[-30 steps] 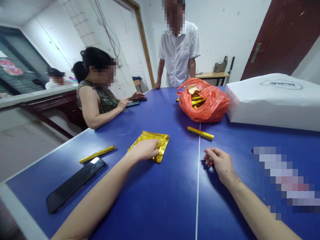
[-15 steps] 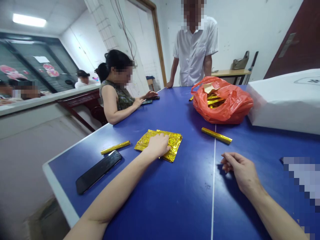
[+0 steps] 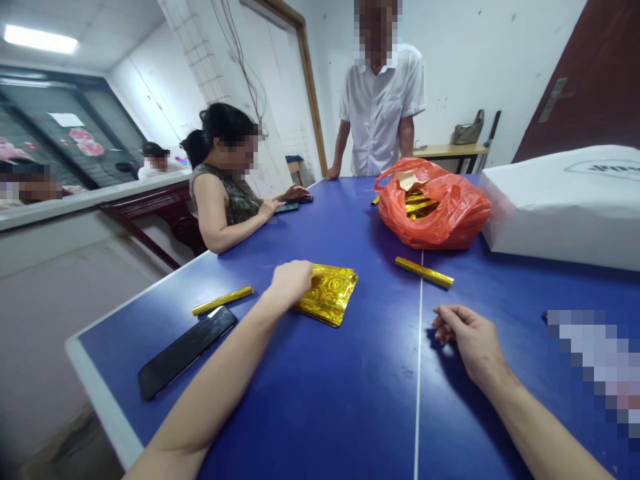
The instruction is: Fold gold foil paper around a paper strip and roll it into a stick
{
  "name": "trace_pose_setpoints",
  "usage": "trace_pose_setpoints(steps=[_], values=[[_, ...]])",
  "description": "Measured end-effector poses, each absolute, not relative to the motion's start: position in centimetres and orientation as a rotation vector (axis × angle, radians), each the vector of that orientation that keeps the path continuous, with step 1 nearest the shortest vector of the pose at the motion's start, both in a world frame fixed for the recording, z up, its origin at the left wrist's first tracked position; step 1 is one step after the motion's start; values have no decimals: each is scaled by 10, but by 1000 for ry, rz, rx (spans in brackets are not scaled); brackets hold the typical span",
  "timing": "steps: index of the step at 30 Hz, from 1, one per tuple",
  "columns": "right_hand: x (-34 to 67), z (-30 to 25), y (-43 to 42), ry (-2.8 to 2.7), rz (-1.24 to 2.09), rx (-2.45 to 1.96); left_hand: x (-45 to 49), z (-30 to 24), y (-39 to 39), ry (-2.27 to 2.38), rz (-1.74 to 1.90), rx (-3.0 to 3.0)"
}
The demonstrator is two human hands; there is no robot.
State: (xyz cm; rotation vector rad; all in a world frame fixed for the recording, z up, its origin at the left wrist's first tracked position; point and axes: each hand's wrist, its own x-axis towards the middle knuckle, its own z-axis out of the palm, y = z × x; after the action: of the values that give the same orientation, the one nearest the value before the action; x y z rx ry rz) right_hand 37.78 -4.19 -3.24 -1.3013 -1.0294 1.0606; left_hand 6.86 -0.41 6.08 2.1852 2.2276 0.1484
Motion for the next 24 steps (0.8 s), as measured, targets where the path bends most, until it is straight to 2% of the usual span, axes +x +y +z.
trace_pose_setpoints(steps=[3,4,6,8,11,13,18,24], values=[[379,-34,-42,-1031,1064,-1306,52,84,-9,2460,443,2126],[379,-34,-42,-1035,1069,-1307,47,90,-10,2469,854,2102],[380,-35,-42,-1039,1085,-1297,43,97,-13,2168,1502,2003],[380,-33,-43,-1034,1114,-1282,48,97,-14,1705,1738,1815],[376,-21,-48,-1057,1178,-1262,72,81,-14,1186,1581,1443],[372,-8,-54,-1123,1257,-1175,94,65,-16,1019,1439,1318],[366,21,-69,-1263,1421,-918,136,24,-24,1073,1245,1463],[366,18,-71,-916,1388,-1162,155,1,-37,1183,1096,1682]])
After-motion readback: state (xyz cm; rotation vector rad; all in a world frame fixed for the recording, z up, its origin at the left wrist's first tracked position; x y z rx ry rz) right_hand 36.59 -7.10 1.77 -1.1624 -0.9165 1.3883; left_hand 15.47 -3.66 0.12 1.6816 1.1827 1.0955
